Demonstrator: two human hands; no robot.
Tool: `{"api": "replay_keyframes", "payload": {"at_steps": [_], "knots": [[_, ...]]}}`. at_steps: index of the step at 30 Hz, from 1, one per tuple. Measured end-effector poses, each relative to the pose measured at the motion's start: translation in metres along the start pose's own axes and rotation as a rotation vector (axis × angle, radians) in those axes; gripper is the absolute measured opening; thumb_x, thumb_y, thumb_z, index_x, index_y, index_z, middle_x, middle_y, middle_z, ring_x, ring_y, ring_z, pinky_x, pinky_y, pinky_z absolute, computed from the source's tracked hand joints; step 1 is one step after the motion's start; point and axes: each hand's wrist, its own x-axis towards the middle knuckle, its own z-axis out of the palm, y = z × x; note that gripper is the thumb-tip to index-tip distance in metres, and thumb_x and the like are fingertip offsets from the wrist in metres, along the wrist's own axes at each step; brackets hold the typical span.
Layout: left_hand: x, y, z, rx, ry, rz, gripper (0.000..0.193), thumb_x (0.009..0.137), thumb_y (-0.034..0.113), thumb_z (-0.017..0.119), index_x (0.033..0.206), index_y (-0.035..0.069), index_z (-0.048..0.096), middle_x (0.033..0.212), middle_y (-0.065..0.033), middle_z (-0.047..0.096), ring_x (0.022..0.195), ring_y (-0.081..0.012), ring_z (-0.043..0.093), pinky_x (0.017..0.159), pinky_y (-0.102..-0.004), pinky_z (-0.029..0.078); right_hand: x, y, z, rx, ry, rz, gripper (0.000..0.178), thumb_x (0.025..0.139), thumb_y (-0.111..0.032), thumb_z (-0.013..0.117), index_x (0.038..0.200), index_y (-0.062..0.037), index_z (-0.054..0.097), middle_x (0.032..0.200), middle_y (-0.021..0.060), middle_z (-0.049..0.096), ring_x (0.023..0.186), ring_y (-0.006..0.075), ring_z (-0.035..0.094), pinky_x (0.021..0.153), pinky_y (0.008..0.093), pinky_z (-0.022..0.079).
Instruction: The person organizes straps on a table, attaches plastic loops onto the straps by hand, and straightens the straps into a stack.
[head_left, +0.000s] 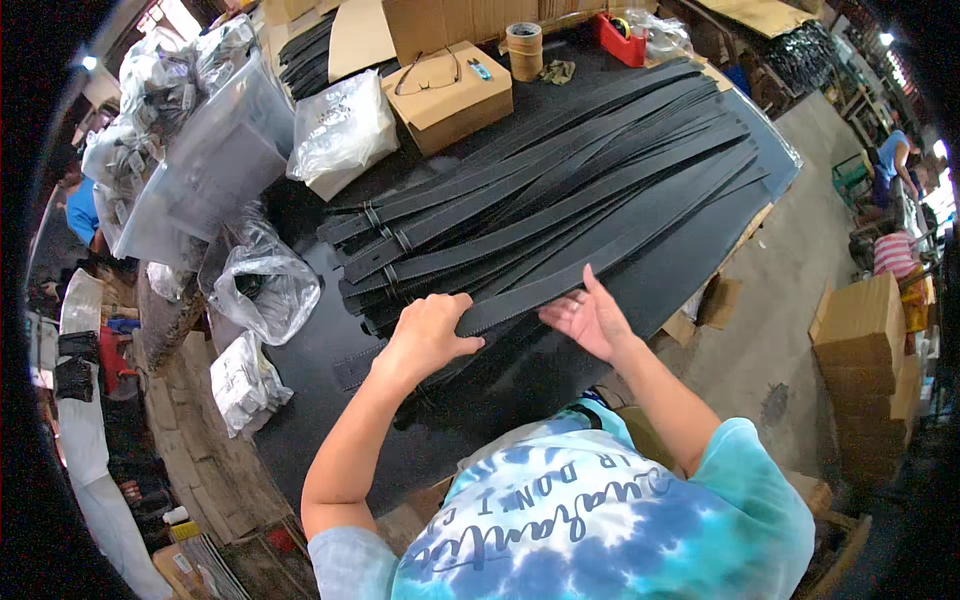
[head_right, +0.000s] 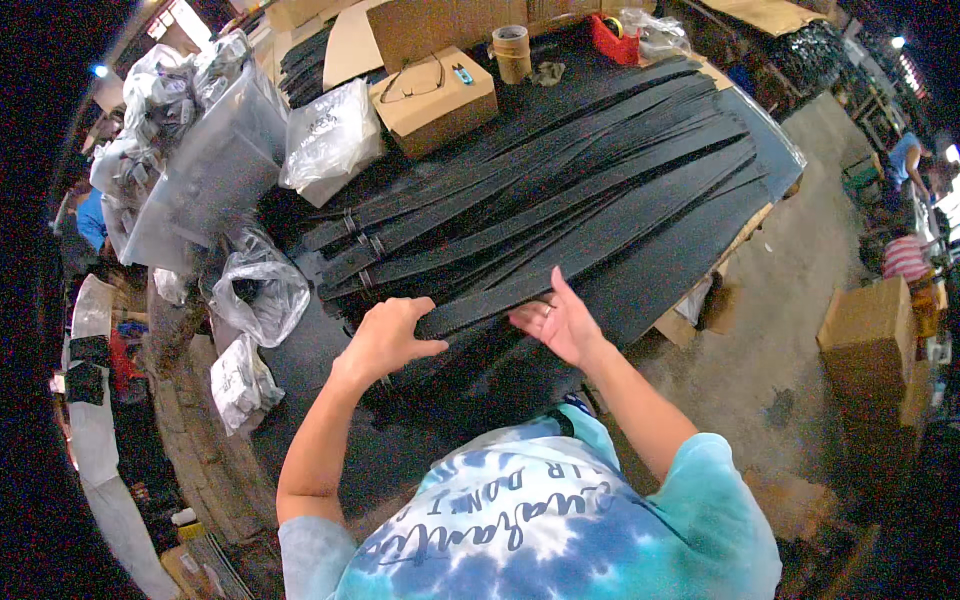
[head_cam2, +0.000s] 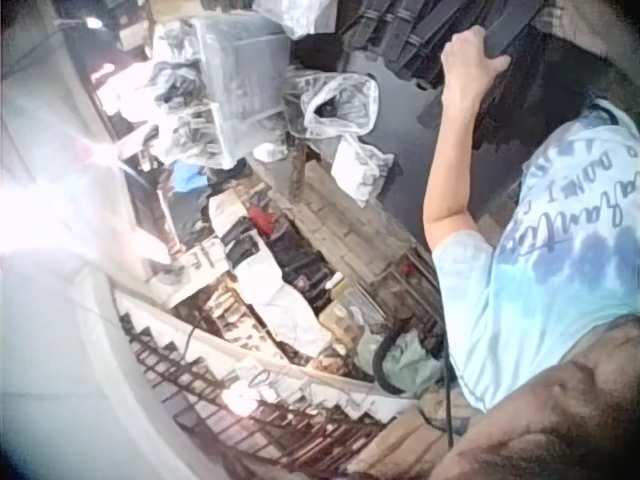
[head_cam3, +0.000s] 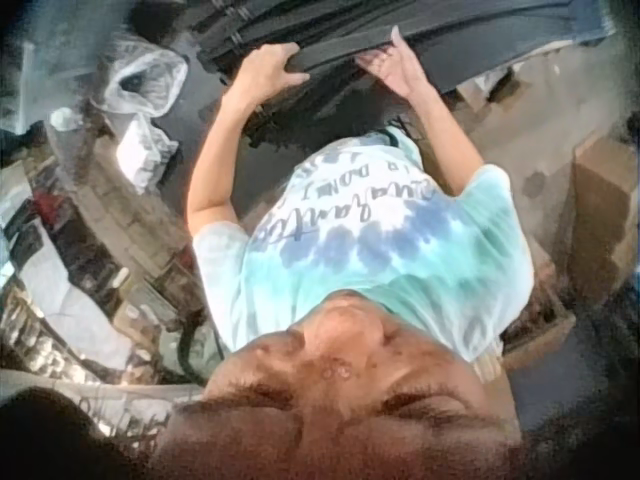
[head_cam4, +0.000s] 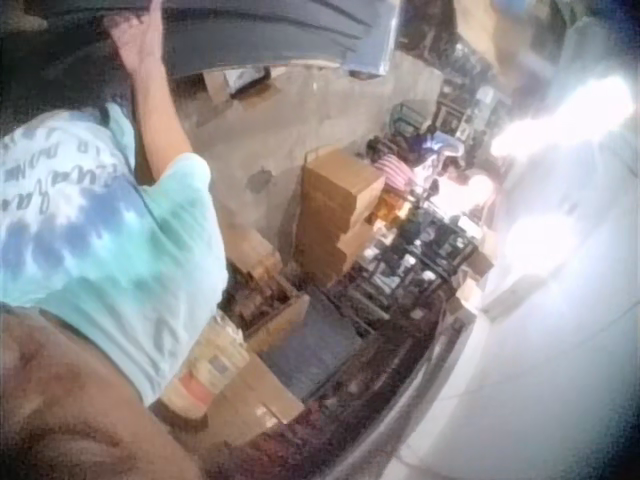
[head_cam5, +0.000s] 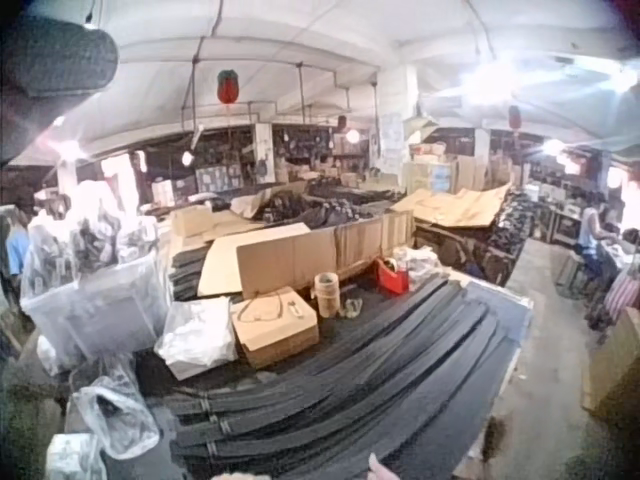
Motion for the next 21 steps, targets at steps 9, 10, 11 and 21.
{"api": "replay_keyframes", "payload": {"at_steps": [9,10,11,21], "knots": [[-0.029,-0.016,-0.033,-0.047,0.231,0.029,0.040,0.072,0.024,0.073,0.104,0.005,0.060,0.088,-0.0126,0.061,0.078,-0.0322,0.062,0.068,-0.0388,0.049,0.081,-0.226,-0.106,0.217,0.309,-0.619,0.028,0.094,-0.019,0.048,0.096,0.0079,0.054,0.098,0.0220,0.060,0.095,0.0344,0.059,0.088,0.0462,0.050],[-0.030,-0.024,-0.039,-0.096,0.260,0.050,0.041,0.070,0.022,0.075,0.105,0.005,0.062,0.088,-0.0127,0.061,0.077,-0.0308,0.062,0.068,-0.0375,0.049,0.076,-0.267,-0.116,0.218,0.319,-0.660,0.028,0.095,-0.019,0.045,0.094,0.0079,0.055,0.097,0.0220,0.061,0.094,0.0344,0.060,0.088,0.0465,0.050],[-0.033,-0.027,-0.052,-0.109,0.229,-0.010,0.041,0.068,0.020,0.076,0.104,0.004,0.063,0.087,-0.0125,0.061,0.077,-0.0301,0.062,0.068,-0.0363,0.049,0.070,-0.300,-0.121,0.122,0.314,-0.746,0.029,0.095,-0.018,0.044,0.094,0.0087,0.054,0.097,0.0226,0.061,0.092,0.0348,0.061,0.089,0.0464,0.050],[-0.024,-0.061,-0.101,-0.019,0.348,-0.129,0.048,0.063,0.010,0.077,0.109,0.007,0.064,0.082,-0.0115,0.058,0.079,-0.0273,0.057,0.073,-0.0354,0.045,0.075,-0.433,0.013,-0.287,0.140,-1.006,0.035,0.099,-0.015,0.036,0.114,0.0150,0.046,0.104,0.0274,0.060,0.095,0.0369,0.062,0.087,0.0471,0.050]]}}
